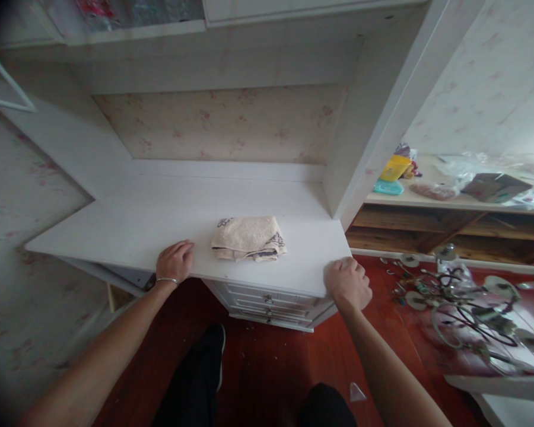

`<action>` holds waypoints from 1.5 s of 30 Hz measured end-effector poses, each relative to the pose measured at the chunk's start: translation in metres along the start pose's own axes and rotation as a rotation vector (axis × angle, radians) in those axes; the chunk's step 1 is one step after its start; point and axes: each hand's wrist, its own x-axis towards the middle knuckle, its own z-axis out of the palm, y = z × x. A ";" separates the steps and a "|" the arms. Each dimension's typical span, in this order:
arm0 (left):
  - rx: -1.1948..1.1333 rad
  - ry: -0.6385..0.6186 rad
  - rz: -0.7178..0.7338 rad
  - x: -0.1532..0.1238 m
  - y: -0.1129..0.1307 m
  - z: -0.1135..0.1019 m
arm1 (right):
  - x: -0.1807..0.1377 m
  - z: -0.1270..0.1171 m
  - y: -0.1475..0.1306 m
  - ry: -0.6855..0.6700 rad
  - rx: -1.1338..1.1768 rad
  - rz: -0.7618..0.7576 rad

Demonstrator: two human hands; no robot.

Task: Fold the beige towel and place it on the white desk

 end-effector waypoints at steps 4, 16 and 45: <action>0.012 0.006 0.000 0.000 0.000 0.000 | 0.000 0.002 0.001 0.018 -0.004 -0.008; 0.014 0.050 0.033 0.000 -0.002 0.004 | -0.001 0.001 0.003 0.026 0.007 -0.025; 0.041 -0.063 0.051 0.006 0.000 -0.005 | -0.001 -0.004 0.004 -0.016 -0.113 -0.094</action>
